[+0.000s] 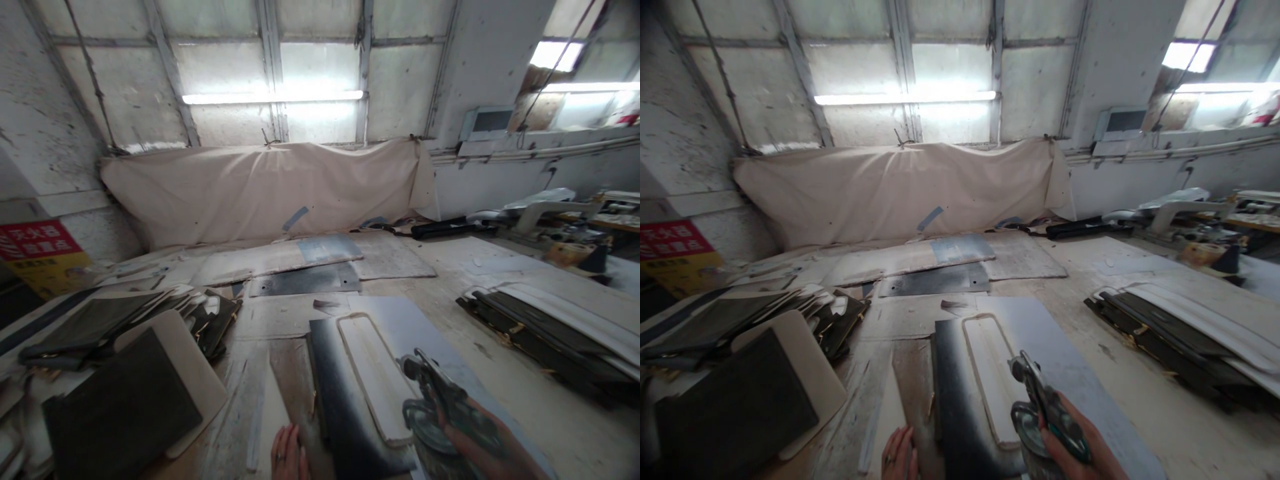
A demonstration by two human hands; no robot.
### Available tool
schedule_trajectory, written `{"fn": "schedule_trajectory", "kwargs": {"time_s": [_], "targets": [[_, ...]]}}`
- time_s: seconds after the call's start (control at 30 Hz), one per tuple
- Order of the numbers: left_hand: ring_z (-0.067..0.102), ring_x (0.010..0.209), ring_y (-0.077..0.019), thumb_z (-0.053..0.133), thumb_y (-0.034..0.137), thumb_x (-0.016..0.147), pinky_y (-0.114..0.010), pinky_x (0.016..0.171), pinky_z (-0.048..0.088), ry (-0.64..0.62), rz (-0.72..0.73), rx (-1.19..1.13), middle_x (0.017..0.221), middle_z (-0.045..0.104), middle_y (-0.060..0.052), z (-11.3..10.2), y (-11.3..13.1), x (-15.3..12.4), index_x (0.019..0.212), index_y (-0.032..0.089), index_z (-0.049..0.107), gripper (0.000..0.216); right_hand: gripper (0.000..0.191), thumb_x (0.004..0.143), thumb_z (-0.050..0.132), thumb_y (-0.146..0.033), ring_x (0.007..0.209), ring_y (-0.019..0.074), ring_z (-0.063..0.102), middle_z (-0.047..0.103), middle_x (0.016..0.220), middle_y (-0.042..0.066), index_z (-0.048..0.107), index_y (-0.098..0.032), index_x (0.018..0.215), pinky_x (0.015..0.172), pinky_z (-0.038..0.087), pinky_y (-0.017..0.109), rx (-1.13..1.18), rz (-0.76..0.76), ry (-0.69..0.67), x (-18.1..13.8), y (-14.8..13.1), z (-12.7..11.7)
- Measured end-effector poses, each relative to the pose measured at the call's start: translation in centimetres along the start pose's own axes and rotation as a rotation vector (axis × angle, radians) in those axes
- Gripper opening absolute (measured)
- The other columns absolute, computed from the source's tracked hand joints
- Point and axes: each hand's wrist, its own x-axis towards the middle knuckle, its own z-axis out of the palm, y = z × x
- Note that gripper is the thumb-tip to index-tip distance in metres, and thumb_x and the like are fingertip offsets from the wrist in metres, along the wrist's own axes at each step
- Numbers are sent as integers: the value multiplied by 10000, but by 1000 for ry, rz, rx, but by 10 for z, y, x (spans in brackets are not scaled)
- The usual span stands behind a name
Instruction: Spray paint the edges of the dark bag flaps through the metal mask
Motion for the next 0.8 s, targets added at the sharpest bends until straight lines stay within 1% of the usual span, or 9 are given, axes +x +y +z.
{"fn": "schedule_trajectory", "kwargs": {"time_s": [0.07,0.17,0.27,0.4,0.5,0.6,0.7,0.73,0.8], "targets": [[611,877,-163,432,277,788,-280,695,518,17,-31,-25,909,693,-45,-2,0,1,939,204,643,270,322,659,604,-482,761,253,643,695,740,75,651,-188,783,745,494,346,23,-21,-41,0,-3,2],[601,891,-178,423,293,790,-313,723,505,4,-121,-56,914,685,-48,-4,2,1,938,210,641,276,312,655,610,-467,745,238,639,695,765,73,650,-182,774,745,489,331,17,-40,-51,2,-11,4],[593,898,-191,388,298,804,-352,764,487,-20,-210,-95,910,674,-51,-7,5,2,948,218,633,295,288,655,617,-443,746,235,632,691,764,66,655,-181,768,748,484,327,-13,-39,-139,3,-19,4],[579,923,-202,367,315,818,-380,814,466,-11,-260,-146,923,662,-56,-8,8,2,995,223,612,316,242,656,619,-415,745,229,617,677,747,54,652,-192,747,695,486,300,2,-57,-158,1,-29,5],[578,923,-203,368,336,819,-374,785,476,-8,-282,-167,930,657,-61,-9,9,3,979,218,613,316,223,659,611,-412,708,220,609,666,709,38,645,-204,731,686,481,297,11,-56,-161,1,-35,6],[587,900,-197,368,347,820,-360,730,493,15,-283,-176,919,657,-66,-9,9,4,934,203,622,313,204,660,604,-408,680,214,598,655,687,32,637,-209,694,670,474,303,7,-81,-159,7,-34,6],[591,881,-196,358,360,823,-370,733,496,32,-308,-182,896,660,-68,-9,10,5,909,198,626,325,205,674,603,-399,670,209,590,647,682,37,639,-199,693,646,465,311,-7,-113,-259,16,-27,5],[591,878,-197,359,363,822,-373,737,495,29,-317,-180,892,661,-69,-9,11,6,907,199,628,327,204,682,596,-397,668,206,586,643,681,35,639,-198,701,644,463,311,-7,-118,-265,19,-24,4],[592,882,-198,364,359,819,-376,742,495,12,-330,-168,898,665,-71,-9,10,5,914,200,632,325,198,705,581,-388,686,204,584,640,695,33,638,-200,725,669,459,315,-3,-119,-233,23,-18,2]]}}
